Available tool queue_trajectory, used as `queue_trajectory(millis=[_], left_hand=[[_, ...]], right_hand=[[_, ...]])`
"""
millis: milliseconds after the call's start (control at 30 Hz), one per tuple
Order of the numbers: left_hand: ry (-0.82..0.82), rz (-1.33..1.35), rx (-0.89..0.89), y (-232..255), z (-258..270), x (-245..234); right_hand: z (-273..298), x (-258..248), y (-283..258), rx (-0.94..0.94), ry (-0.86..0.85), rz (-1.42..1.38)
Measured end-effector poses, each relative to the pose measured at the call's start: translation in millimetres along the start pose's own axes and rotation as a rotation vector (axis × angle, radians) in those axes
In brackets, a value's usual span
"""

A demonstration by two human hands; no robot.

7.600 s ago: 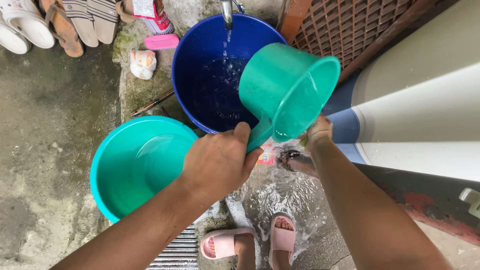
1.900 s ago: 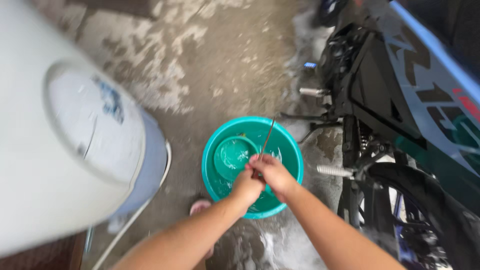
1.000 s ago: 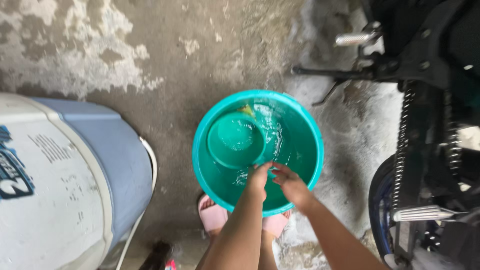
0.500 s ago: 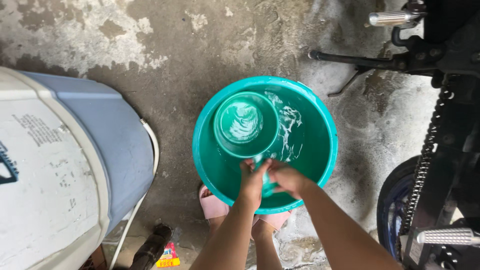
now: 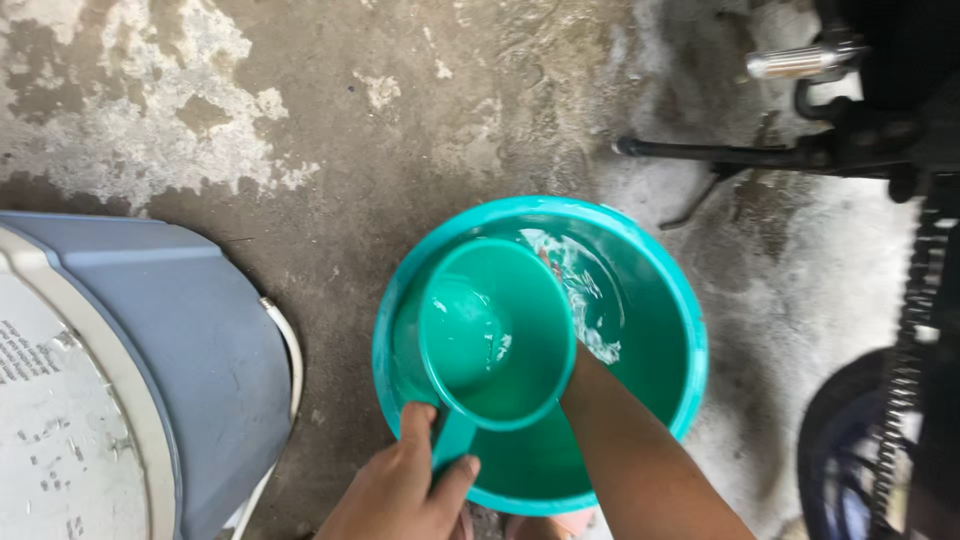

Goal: The person rinses buckets and a water dipper with clean water, then cleans a motorcycle by scrubbing the seat, body panels, and license plate with a sponge while pouring water from the dipper.

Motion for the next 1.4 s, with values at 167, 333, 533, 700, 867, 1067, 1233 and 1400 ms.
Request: queue_trajectory(millis=[167,333,533,700,867,1067,1233,1400], left_hand=[[-0.125,-0.329,-0.207,-25.5,-24.0,18.1],[-0.015,-0.564,-0.194,-43.8,-89.9,56.3],[-0.015,-0.512,-0.265,-65.4,-150.6,99.4],[0.006,-0.486,-0.116,-57.9,-137.4,50.5],[0.069,-0.387,0.088,-24.6,-65.2,-5.7],[0.118,0.14,-0.065,-0.9,42.2,1.3],[-0.026,0.154,0.478,75.0,54.3,25.5],[0.072,0.133,0.557,225.7,133.2,43.4]], right_hand=[[17.3,45.8,56.1,0.198,-0.196,0.193],[84.2,-6.8,97.0,0.576,-0.017,-0.057],[110.5,-49.5,82.0,0.332,0.266,-0.084],[158.5,-68.9,91.9,0.411,0.132,-0.589],[210.9,-120.3,46.1,0.348,0.117,-1.274],[299.6,-188.4,-91.6,0.474,-0.157,-1.906],[355.1,-305.7,-147.7,0.25,-0.055,-1.936],[426.3,-464.9,-134.6,0.208,0.639,-1.504]])
Point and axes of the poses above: each hand's wrist, its own z-axis away from the middle knuckle, its own x-axis out of the palm, y = z × x, the point moved 9 cm from there along -z, towards the middle knuckle, and after that the axes turned 13 degrees about z, right-handed, at the moved point
